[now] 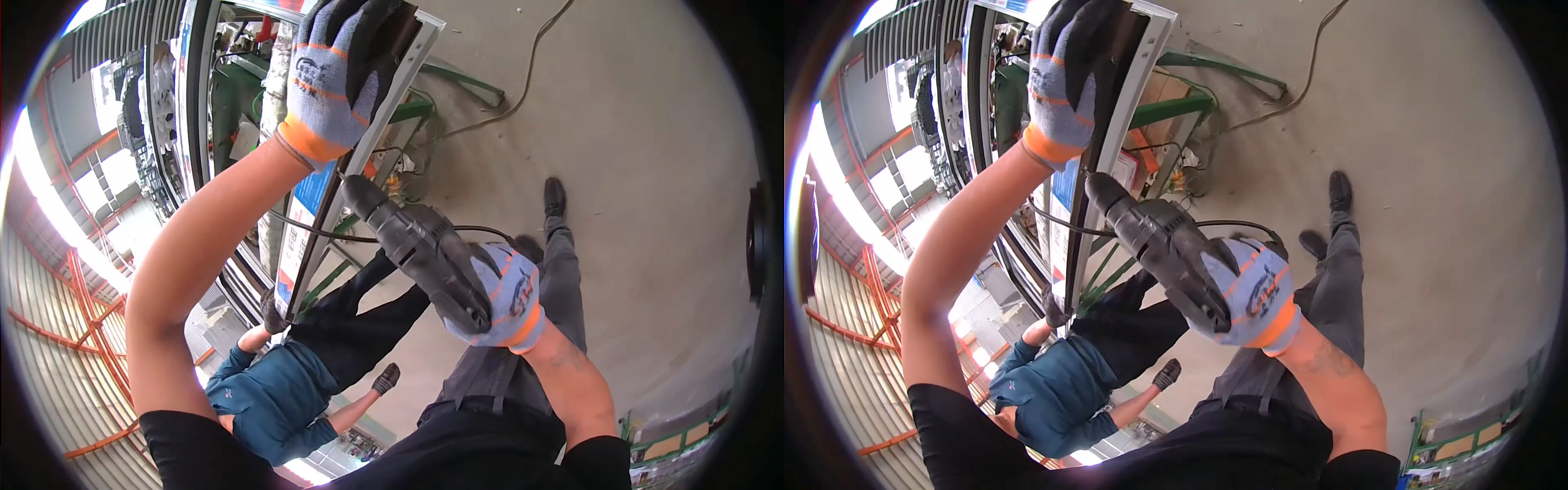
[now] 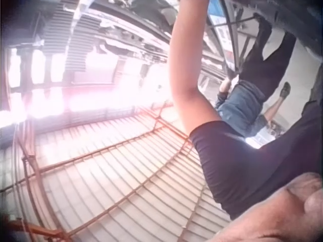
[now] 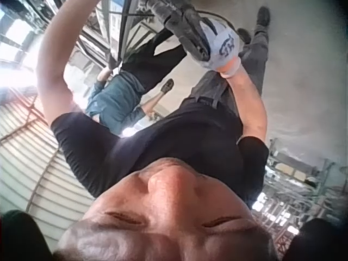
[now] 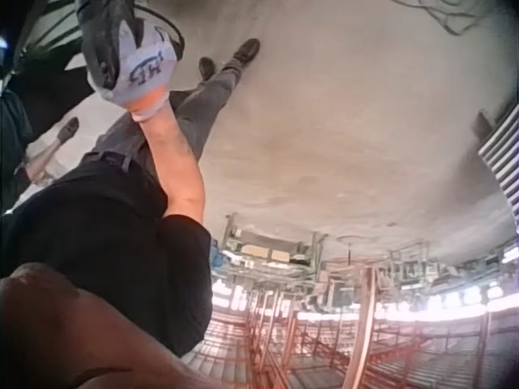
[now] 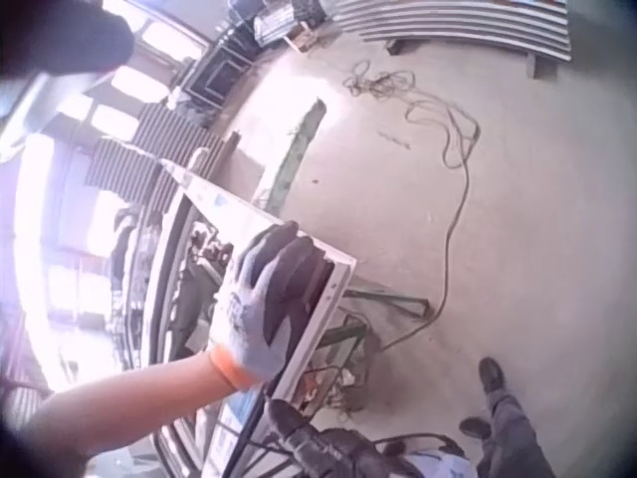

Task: Assembling and securing metal frame components using a power drill, sealant gun, and mallet.

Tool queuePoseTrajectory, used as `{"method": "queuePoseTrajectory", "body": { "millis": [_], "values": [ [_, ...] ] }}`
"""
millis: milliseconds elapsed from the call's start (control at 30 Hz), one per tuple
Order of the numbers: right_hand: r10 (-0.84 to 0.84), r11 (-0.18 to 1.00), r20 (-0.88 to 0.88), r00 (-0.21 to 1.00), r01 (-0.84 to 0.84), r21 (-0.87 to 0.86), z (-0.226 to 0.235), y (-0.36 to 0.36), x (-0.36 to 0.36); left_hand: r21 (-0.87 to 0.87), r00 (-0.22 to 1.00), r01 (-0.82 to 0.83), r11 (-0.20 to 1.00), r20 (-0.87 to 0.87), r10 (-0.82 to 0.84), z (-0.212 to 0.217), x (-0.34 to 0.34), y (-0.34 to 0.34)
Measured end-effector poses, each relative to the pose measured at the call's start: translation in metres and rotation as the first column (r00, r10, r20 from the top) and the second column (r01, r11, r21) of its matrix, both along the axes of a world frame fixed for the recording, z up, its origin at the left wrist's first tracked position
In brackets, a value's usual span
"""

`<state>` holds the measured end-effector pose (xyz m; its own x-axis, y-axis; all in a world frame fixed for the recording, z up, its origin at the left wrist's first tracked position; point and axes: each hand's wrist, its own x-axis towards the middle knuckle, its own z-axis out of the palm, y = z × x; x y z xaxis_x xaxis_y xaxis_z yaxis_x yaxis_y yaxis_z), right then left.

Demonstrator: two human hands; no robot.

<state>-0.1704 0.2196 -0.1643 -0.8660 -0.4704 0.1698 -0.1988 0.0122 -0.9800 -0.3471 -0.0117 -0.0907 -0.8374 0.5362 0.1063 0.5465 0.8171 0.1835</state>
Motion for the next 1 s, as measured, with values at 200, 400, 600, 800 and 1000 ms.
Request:
{"method": "queuePoseTrajectory", "body": {
  "millis": [200, 400, 600, 800, 1000],
  "values": [
    [0.013, 0.999, -0.090, 0.996, -0.010, 0.032, 0.010, -0.001, 0.003, -0.021, 0.991, 0.006, 1.000, -0.137, -0.009, -0.002, 0.006, -0.011],
    [0.057, 0.991, -0.036, 0.998, -0.052, 0.123, 0.019, 0.001, 0.009, 0.391, 0.708, -0.510, 0.766, -0.314, 0.632, 0.017, 0.102, 0.000],
    [0.109, 0.986, -0.056, 0.992, -0.101, 0.136, 0.025, -0.005, 0.018, 0.404, 0.143, -0.880, 0.249, -0.276, 0.951, -0.023, 0.254, -0.100],
    [0.107, 0.957, -0.092, 0.990, -0.077, 0.281, 0.015, 0.002, 0.027, 0.216, 0.207, -0.929, 0.299, -0.364, 0.908, -0.030, 0.240, -0.066],
    [-0.006, 0.943, -0.239, 0.971, 0.085, 0.322, 0.004, -0.006, 0.042, 0.243, 0.184, -0.931, 0.273, -0.333, 0.925, -0.036, 0.241, -0.067]
  ]
}}
